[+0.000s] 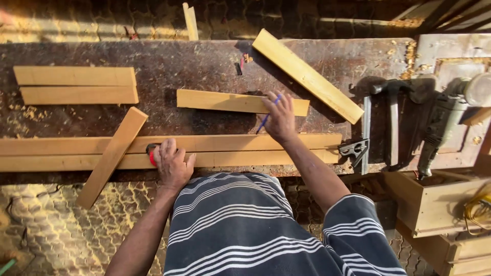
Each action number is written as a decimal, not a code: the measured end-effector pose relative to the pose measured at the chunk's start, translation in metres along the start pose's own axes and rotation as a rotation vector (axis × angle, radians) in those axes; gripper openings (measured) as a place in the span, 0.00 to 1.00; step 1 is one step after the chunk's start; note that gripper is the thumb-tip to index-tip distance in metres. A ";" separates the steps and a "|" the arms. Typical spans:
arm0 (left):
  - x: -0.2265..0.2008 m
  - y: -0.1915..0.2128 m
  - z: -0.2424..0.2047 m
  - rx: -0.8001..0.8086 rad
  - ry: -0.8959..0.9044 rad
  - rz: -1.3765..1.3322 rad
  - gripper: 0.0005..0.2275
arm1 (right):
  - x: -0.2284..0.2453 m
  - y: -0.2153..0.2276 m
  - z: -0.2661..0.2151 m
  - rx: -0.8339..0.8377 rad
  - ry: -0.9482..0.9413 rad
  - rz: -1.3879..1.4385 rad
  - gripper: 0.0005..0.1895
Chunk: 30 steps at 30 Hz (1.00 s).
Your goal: The person arranges wooden strips on a workbench, then measures them with a tape measure and marks cut lines using a pencil. They then use a combination square to draw straight square lines across several boards, repositioning each piece as they work.
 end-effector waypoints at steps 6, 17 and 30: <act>0.017 -0.003 -0.028 0.031 0.054 0.015 0.19 | -0.027 0.002 -0.069 0.039 -0.084 0.288 0.15; 0.064 -0.013 -0.067 0.009 0.123 0.026 0.24 | 0.010 0.009 -0.143 0.073 -0.073 0.175 0.24; 0.195 0.010 -0.047 -0.002 0.247 0.136 0.27 | 0.046 -0.058 -0.121 0.165 -0.221 0.102 0.23</act>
Point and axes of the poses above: each hand's wrist, its own z-axis towards the middle knuckle, its own y-axis out of the back of the hand, x = y × z, the point moved 4 cm from there along z, towards the middle knuckle, and after that the axes turned 4 degrees about -y, right-handed, at the moved point
